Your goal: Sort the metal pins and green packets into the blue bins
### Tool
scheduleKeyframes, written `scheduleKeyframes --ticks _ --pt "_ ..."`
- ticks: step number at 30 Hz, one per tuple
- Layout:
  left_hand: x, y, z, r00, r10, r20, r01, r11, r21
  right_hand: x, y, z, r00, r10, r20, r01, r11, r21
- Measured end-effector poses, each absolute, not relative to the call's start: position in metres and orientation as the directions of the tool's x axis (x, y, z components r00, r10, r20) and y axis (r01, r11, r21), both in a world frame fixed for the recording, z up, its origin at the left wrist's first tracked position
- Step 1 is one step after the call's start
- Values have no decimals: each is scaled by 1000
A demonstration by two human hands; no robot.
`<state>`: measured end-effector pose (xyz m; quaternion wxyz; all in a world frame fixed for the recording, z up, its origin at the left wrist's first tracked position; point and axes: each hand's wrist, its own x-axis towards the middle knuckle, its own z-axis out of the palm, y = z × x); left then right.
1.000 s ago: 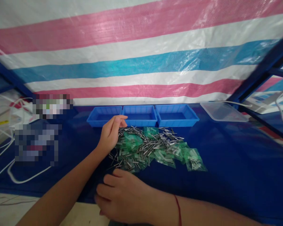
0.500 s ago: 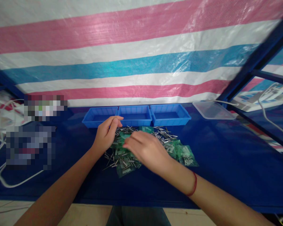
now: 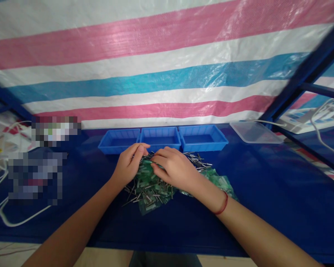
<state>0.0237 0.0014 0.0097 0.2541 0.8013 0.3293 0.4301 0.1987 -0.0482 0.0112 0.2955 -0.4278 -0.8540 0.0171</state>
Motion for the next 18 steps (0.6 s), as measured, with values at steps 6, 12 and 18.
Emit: scheduleKeyframes --ticks 6,12,18 --pt "28 -5 3 488 732 475 273 -645 714 209 -54 8 -12 863 504 580 417 -700" --pt "44 -16 -2 441 883 158 69 -209 975 211 -62 14 95 976 194 233 167 -958" --pt "44 -15 7 386 918 86 10 -97 995 215 -61 20 24 998 57 48 56 -997"
